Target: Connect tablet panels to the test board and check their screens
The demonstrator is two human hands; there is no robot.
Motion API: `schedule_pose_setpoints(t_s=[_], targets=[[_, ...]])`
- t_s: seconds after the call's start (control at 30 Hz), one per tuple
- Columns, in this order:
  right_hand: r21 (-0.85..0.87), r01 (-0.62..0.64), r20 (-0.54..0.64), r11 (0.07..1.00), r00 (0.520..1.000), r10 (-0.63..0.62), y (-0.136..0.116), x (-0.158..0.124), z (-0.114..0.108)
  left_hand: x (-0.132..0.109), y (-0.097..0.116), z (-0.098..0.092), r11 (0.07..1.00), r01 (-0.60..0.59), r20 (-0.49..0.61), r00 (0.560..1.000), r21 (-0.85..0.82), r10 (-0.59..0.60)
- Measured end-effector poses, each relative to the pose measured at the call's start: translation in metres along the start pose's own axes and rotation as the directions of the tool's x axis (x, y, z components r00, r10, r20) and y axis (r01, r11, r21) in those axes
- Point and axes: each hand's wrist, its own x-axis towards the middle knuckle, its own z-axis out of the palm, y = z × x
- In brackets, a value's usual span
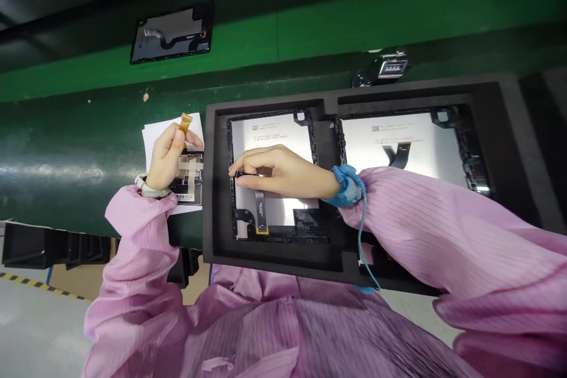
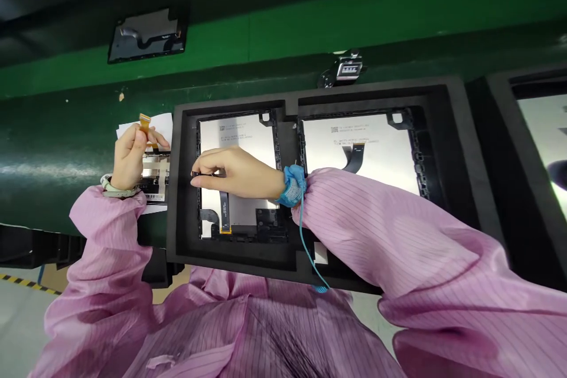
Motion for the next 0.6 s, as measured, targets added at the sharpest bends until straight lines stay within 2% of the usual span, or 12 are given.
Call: schedule_pose_setpoints(t_s=[0.1,0.23,0.47,0.6], targets=[[-0.059,0.119,0.002,0.991,0.993,-0.119,0.006,0.006,0.006,0.006,0.005,-0.003,0.98,-0.101,0.124,0.989,0.172,0.08],[-0.111,0.176,-0.001,0.978,0.984,-0.177,0.012,0.01,0.012,0.006,0.007,-0.003,0.97,-0.094,0.25,0.968,0.226,0.036],[-0.092,0.16,0.105,0.983,0.983,-0.15,0.008,0.008,0.011,-0.006,0.011,0.002,0.933,-0.177,0.289,0.954,0.313,0.084],[-0.078,0.108,0.139,0.991,0.986,-0.096,0.009,0.006,0.008,-0.01,0.012,0.003,0.91,-0.188,0.316,0.946,0.37,0.067]])
